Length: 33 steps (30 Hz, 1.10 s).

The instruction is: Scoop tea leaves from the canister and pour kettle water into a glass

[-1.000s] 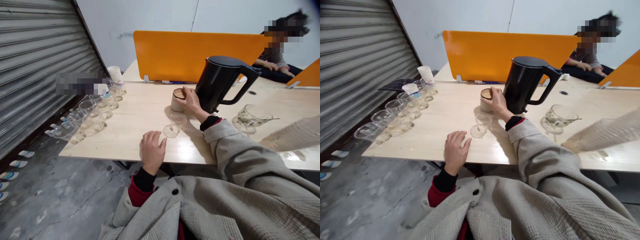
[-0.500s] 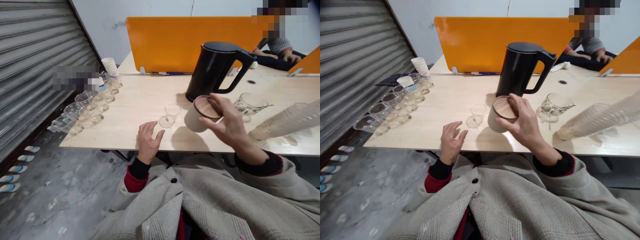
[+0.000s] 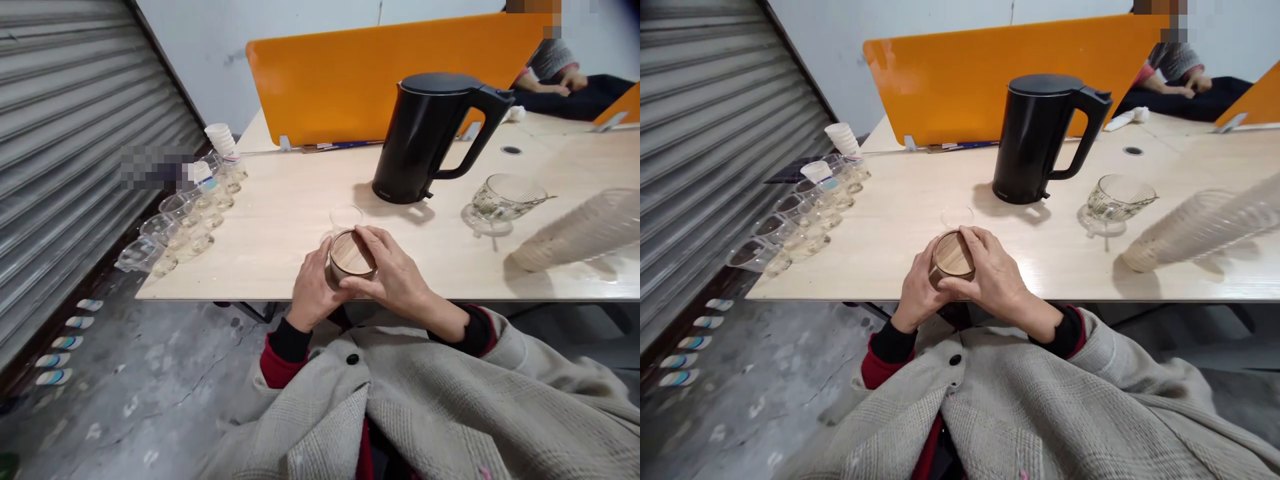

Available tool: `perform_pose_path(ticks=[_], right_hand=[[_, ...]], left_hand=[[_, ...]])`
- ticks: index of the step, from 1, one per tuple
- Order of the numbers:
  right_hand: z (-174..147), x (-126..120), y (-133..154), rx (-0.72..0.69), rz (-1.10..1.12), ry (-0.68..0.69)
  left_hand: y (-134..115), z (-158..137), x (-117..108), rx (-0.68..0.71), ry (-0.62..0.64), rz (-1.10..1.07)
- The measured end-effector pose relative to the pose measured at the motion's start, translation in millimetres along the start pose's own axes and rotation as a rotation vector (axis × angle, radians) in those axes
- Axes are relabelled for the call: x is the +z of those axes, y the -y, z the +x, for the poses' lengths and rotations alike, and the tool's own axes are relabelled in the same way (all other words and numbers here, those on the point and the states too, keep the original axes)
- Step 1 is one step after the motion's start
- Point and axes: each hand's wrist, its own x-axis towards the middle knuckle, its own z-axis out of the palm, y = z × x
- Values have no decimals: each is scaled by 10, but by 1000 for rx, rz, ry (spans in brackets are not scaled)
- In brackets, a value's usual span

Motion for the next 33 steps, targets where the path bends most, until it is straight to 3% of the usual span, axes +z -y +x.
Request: perform_pose_path(ticks=[10, 16, 22, 27, 30, 33], right_hand=[[95, 69, 45, 26, -51, -53], [133, -29, 33, 57, 112, -176], [-110, -330, -443, 185, -58, -346], [-407, -334, -907, 409, -319, -190], [-474, -294, -1018, 426, -404, -97], [-488, -340, -1082, 430, -338, -149]], left_hand=[[-172, 64, 47, -194, 26, -47], [-165, 31, -7, -214, -21, -32], [-68, -9, 0, -142, -78, -59], [-48, -5, 26, -182, -88, 5], [-49, 5, 18, -183, -73, 27], [-40, 6, 14, -182, -66, 41]])
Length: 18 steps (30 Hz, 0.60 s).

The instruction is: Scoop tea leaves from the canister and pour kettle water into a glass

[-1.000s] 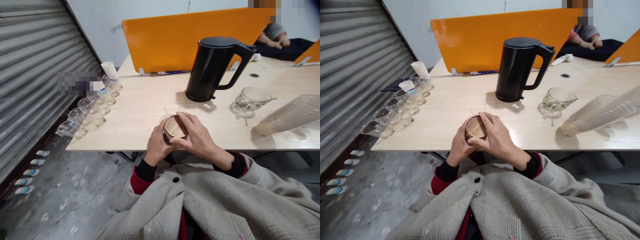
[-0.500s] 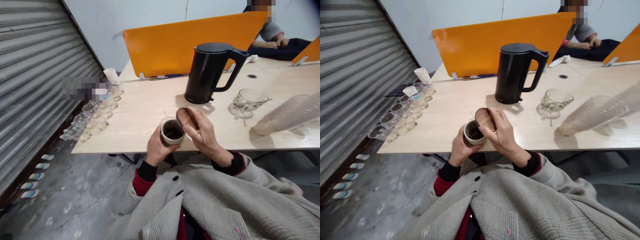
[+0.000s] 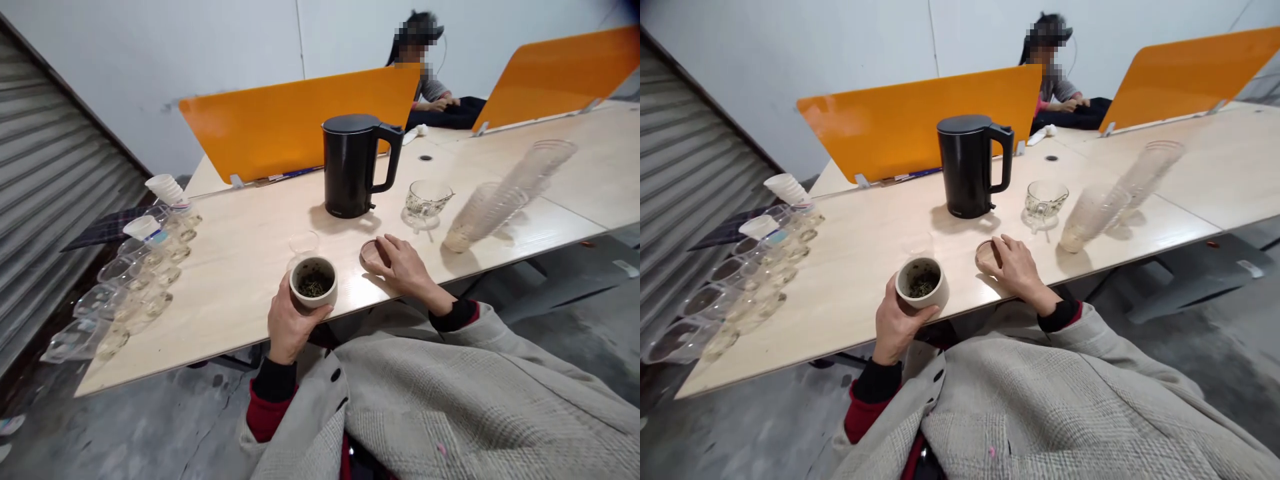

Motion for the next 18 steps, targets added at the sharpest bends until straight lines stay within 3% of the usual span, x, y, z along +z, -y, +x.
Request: perform_pose_path(ticks=[5, 8, 12, 18], right_hand=[[108, -207, -196, 275, 288, -269], [190, -296, -304, 347, 322, -339], [340, -342, -376, 390, 217, -321], [706, -421, -358, 481, -173, -181]], left_hand=[[29, -7, 14, 0, -12, 14], [24, -8, 11, -11, -11, 26], [15, -6, 3, -4, -2, 28], [45, -16, 20, 22, -22, 50]])
